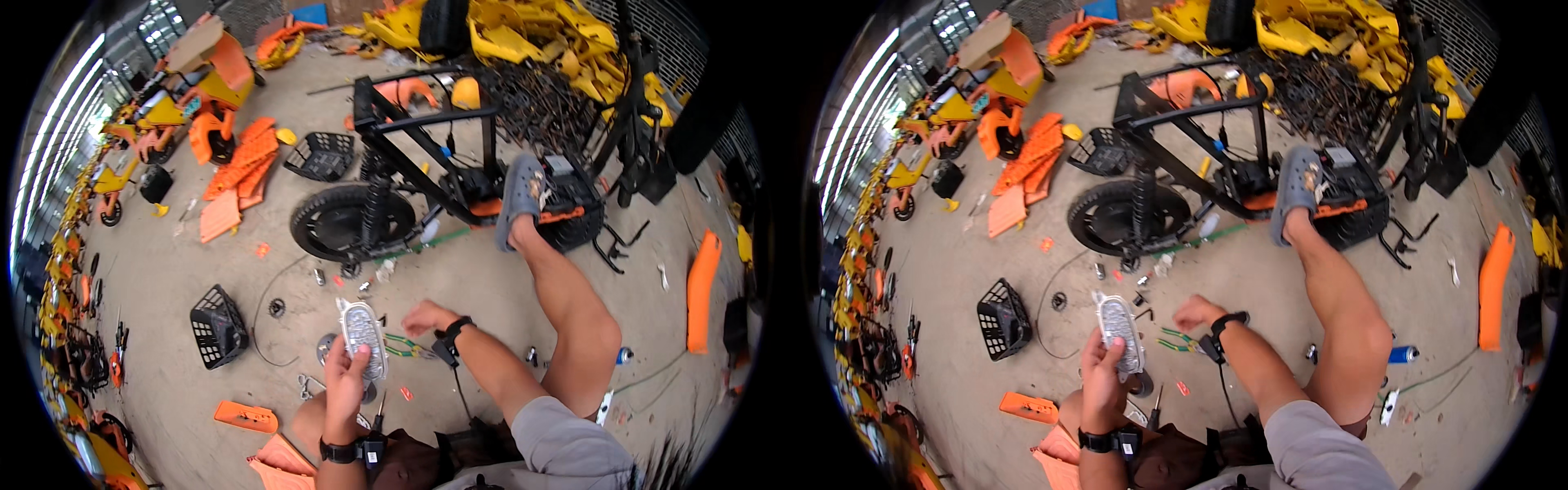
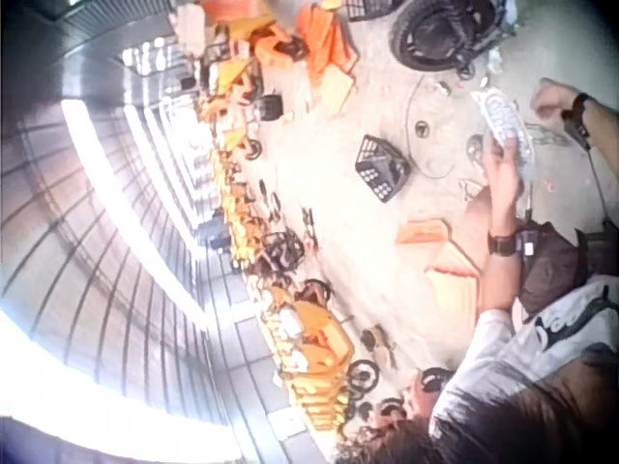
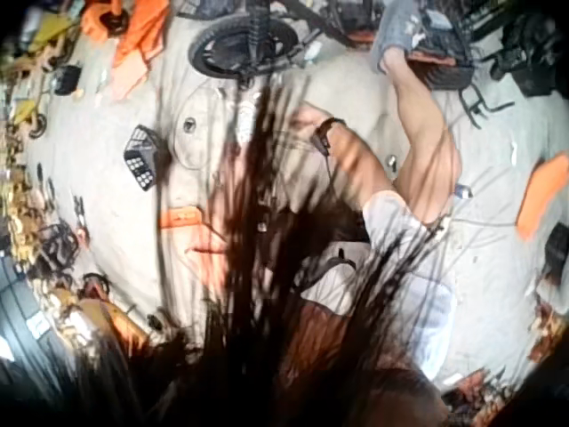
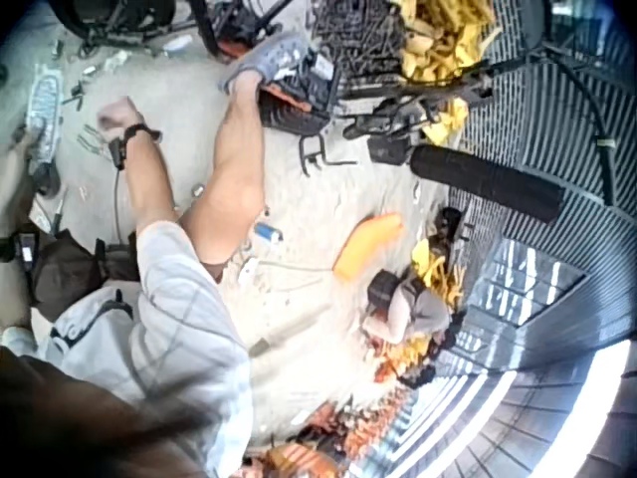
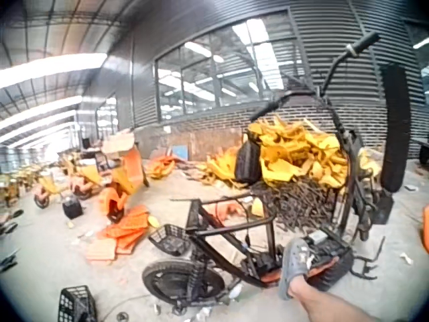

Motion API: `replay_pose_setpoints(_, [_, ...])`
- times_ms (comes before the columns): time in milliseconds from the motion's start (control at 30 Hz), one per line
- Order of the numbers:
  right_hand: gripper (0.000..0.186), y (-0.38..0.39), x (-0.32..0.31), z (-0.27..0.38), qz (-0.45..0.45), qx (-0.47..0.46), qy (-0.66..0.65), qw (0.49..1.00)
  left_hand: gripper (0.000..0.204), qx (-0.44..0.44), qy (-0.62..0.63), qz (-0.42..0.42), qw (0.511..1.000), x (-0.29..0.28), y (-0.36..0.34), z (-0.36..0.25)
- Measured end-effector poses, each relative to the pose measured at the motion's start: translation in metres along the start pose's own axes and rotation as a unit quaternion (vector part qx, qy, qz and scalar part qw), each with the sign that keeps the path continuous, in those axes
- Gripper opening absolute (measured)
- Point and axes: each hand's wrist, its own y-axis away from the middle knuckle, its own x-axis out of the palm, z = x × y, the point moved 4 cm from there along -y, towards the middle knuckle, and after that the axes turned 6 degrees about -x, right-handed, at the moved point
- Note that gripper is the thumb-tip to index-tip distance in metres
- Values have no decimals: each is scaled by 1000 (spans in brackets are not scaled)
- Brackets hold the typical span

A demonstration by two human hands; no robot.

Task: The person uses a screwdriver to attach a metal plate onto a translucent plastic light fixture by hand. They hold the light housing in one hand while tightening a screw with the tool.

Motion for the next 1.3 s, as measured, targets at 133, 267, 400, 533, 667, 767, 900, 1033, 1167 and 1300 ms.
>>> replay_pose_setpoints(133, [10,26,-29,168,-31,-166,-107,980,35,-2,-48,53,997,5,1,-3])
replay_pose_setpoints(267, [27,95,-13,295,31,-175,-30,984,38,11,-89,82,993,12,6,-6])
replay_pose_setpoints(400, [31,187,30,335,115,-198,65,971,44,20,-73,115,990,16,10,-2])
replay_pose_setpoints(533, [29,229,48,294,148,-228,64,960,44,35,-21,137,990,24,14,-11])
replay_pose_setpoints(667, [21,221,35,261,126,-253,66,957,46,20,5,131,991,32,15,-18])
replay_pose_setpoints(767, [22,211,26,261,67,-258,34,963,45,6,21,96,995,34,17,-22])
replay_pose_setpoints(900, [26,203,20,254,37,-260,67,963,44,23,58,104,993,31,10,-21])
replay_pose_setpoints(1033, [25,200,19,241,54,-210,70,974,45,9,66,111,992,41,10,-24])
replay_pose_setpoints(1167, [26,206,31,245,122,-217,66,966,47,-2,78,99,992,41,9,-24])
replay_pose_setpoints(1300, [24,201,33,247,100,-227,59,967,49,-3,74,106,992,40,9,-21])
